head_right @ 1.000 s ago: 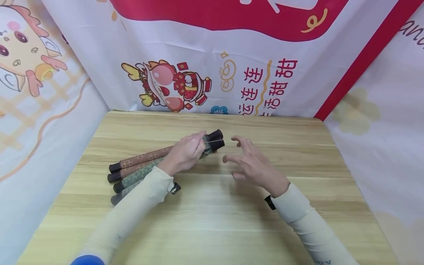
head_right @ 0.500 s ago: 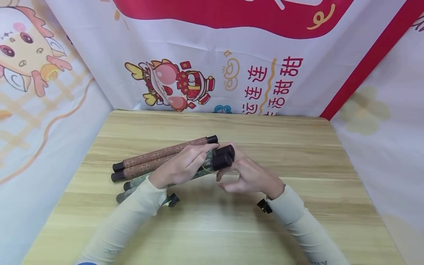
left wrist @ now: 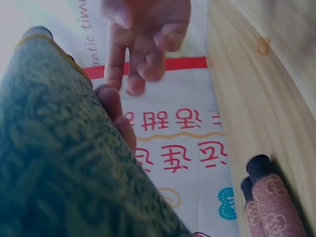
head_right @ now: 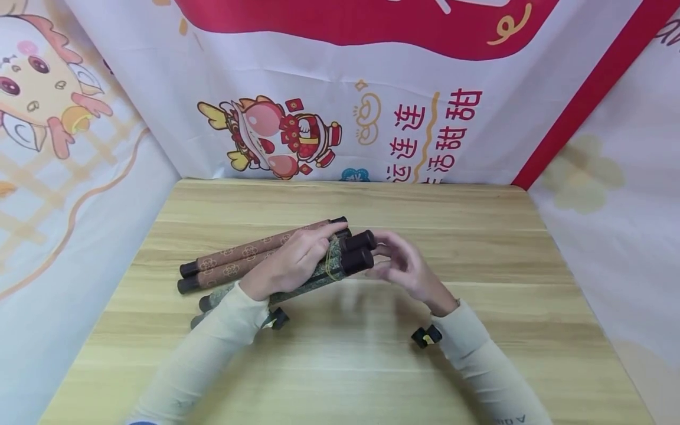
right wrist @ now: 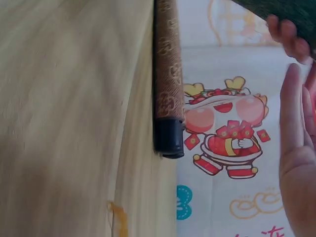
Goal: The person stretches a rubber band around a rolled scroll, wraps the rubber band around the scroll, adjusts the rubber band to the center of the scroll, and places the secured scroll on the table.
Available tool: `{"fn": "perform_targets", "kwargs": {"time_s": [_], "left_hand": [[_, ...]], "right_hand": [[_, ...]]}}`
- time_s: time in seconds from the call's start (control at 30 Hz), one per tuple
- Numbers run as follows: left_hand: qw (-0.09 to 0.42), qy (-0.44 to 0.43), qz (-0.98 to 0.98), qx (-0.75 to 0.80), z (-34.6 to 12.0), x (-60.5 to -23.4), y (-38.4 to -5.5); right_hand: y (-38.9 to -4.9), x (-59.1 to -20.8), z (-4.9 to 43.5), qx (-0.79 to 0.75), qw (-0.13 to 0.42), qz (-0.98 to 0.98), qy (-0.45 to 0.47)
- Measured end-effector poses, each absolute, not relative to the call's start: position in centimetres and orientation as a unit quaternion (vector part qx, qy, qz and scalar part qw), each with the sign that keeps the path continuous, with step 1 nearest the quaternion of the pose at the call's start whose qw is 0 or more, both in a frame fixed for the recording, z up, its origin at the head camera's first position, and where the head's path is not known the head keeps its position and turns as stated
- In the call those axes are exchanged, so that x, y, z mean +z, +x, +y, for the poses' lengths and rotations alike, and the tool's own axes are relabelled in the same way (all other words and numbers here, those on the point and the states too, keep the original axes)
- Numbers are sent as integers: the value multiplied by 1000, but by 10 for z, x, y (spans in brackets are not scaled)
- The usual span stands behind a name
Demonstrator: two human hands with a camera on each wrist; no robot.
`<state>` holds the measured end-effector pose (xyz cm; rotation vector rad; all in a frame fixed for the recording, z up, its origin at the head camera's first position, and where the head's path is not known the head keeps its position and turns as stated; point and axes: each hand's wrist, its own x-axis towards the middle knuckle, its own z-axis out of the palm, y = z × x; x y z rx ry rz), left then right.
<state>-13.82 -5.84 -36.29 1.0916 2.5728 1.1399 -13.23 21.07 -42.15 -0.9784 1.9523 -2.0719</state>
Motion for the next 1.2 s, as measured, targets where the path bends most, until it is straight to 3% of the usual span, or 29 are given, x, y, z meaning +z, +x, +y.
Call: {"fn": "perform_targets", "kwargs": {"time_s": [0.27, 0.6, 0.9, 1.2], "left_hand": [[42, 354, 872, 334, -47, -378, -142], [-17, 332, 902, 275, -31, -394, -138], [-39, 342, 906, 245, -20, -400, -140], [-43, 353, 908, 222, -34, -406, -139]], "right_hand": [[-126, -408, 196, -698, 114, 681, -188], [-121, -396, 175, -572, 56, 816, -71], [-125, -404, 173, -530, 0, 847, -46], [-126, -403, 177, -544, -10, 838, -43]]}}
